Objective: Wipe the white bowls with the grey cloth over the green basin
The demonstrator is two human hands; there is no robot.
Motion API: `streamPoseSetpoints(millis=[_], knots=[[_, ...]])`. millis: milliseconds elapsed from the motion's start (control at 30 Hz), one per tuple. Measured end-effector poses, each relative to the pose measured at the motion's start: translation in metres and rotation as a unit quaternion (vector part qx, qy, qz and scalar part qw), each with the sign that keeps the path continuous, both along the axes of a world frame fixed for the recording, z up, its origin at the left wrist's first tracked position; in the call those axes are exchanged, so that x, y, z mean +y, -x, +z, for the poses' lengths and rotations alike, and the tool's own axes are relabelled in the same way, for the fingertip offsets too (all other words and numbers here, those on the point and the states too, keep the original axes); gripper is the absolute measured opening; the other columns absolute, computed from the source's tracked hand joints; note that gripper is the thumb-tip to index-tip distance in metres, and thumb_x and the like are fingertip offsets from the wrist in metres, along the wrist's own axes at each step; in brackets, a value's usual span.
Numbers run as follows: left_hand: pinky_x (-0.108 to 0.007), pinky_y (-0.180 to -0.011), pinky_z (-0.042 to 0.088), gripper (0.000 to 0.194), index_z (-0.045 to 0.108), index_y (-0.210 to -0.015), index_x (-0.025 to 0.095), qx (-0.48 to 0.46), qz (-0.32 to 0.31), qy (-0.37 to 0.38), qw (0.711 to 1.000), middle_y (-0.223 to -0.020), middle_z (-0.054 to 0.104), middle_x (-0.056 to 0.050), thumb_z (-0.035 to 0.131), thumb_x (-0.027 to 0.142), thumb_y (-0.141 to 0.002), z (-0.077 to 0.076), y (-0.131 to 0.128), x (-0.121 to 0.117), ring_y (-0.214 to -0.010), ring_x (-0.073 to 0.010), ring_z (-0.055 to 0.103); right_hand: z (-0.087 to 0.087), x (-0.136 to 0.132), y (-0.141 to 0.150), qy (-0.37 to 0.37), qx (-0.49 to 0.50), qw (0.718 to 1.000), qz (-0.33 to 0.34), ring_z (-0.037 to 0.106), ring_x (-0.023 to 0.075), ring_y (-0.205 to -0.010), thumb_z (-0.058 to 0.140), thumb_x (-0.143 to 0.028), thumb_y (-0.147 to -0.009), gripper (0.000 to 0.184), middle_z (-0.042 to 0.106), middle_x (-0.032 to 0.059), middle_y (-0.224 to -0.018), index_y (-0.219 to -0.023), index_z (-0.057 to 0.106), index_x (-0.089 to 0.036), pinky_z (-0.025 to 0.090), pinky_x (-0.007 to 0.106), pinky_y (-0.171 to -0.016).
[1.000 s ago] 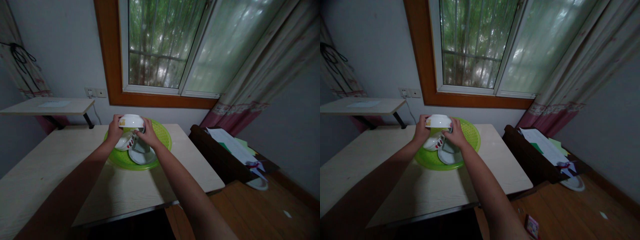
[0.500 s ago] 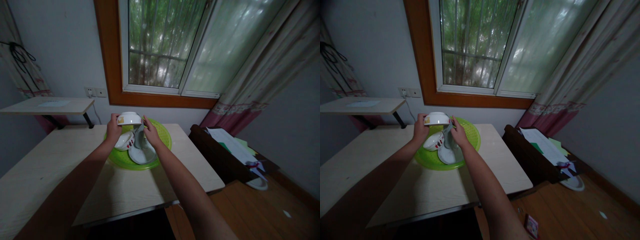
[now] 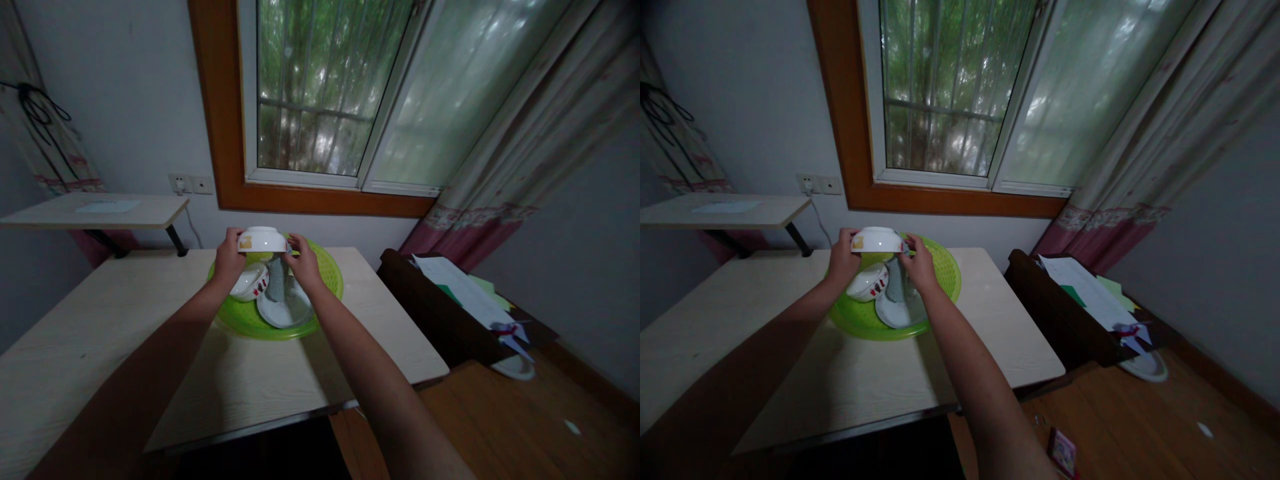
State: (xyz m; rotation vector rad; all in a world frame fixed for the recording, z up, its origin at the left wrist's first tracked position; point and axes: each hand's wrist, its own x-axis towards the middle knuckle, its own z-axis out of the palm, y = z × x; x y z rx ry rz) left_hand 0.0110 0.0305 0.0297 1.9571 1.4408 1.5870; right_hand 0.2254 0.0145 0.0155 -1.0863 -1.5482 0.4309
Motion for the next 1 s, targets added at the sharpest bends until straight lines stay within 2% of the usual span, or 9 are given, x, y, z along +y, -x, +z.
streamPoseSetpoints(millis=[167,300,400,533,733,1000], knots=[[-0.038,-0.086,0.055,0.038,0.055,-0.116,0.020,0.025,0.018,-0.014,0.999,-0.107,0.072,-0.011,0.061,0.019,-0.078,0.002,-0.002,-0.002,-0.098,-0.0268,0.070,0.000,0.001,0.002,-0.017,0.027,0.999,-0.028,0.070,0.0197,-0.092,0.074,-0.029,-0.080,0.029,0.073,0.0076,-0.109,-0.102,0.055,-0.022,0.059,0.035,-0.082],[-0.036,-0.086,0.056,0.040,0.054,-0.116,0.019,0.026,0.018,-0.010,0.999,-0.107,0.072,-0.010,0.063,0.020,-0.077,0.001,-0.001,-0.001,-0.098,-0.0260,0.070,0.003,-0.002,0.001,-0.033,-0.001,0.999,-0.027,0.067,0.0200,-0.094,0.070,-0.025,-0.082,0.018,0.070,0.0055,-0.105,-0.091,0.055,-0.023,0.056,0.035,-0.083],[-0.035,-0.085,0.055,0.040,0.054,-0.116,0.020,0.026,0.021,-0.011,0.999,-0.106,0.072,-0.010,0.062,0.018,-0.076,0.001,-0.001,-0.001,-0.097,-0.0249,0.070,0.005,-0.004,-0.001,-0.067,-0.048,0.995,-0.058,0.063,0.0216,-0.099,0.067,-0.023,-0.082,0.012,0.067,0.0048,-0.103,-0.087,0.057,-0.023,0.053,0.036,-0.085],[-0.035,-0.084,0.054,0.038,0.054,-0.115,0.021,0.024,0.021,-0.014,0.999,-0.106,0.072,-0.010,0.059,0.018,-0.078,0.001,-0.001,-0.001,-0.097,-0.0255,0.070,0.006,-0.006,-0.002,-0.072,-0.080,0.990,-0.090,0.058,0.0200,-0.085,0.068,-0.023,-0.082,0.009,0.061,0.0042,-0.098,-0.085,0.059,-0.022,0.051,0.034,-0.079],[-0.034,-0.083,0.053,0.036,0.054,-0.115,0.020,0.017,0.017,-0.026,0.999,-0.107,0.072,-0.010,0.059,0.017,-0.079,-0.002,0.000,0.001,-0.098,-0.0258,0.070,0.006,-0.005,-0.001,-0.041,-0.066,0.994,-0.073,0.055,0.0184,-0.076,0.070,-0.027,-0.084,0.010,0.060,0.0002,-0.083,-0.084,0.061,-0.022,0.047,0.031,-0.072],[-0.033,-0.084,0.052,0.040,0.055,-0.119,0.019,0.019,0.062,-0.017,0.998,-0.110,0.072,-0.010,0.056,0.011,-0.079,-0.001,0.000,0.001,-0.100,-0.0253,0.070,0.010,-0.007,0.000,-0.022,-0.038,0.998,-0.048,0.060,0.0179,-0.082,0.070,-0.033,-0.086,0.013,0.065,0.0001,-0.086,-0.087,0.065,-0.021,0.046,0.029,-0.076]])
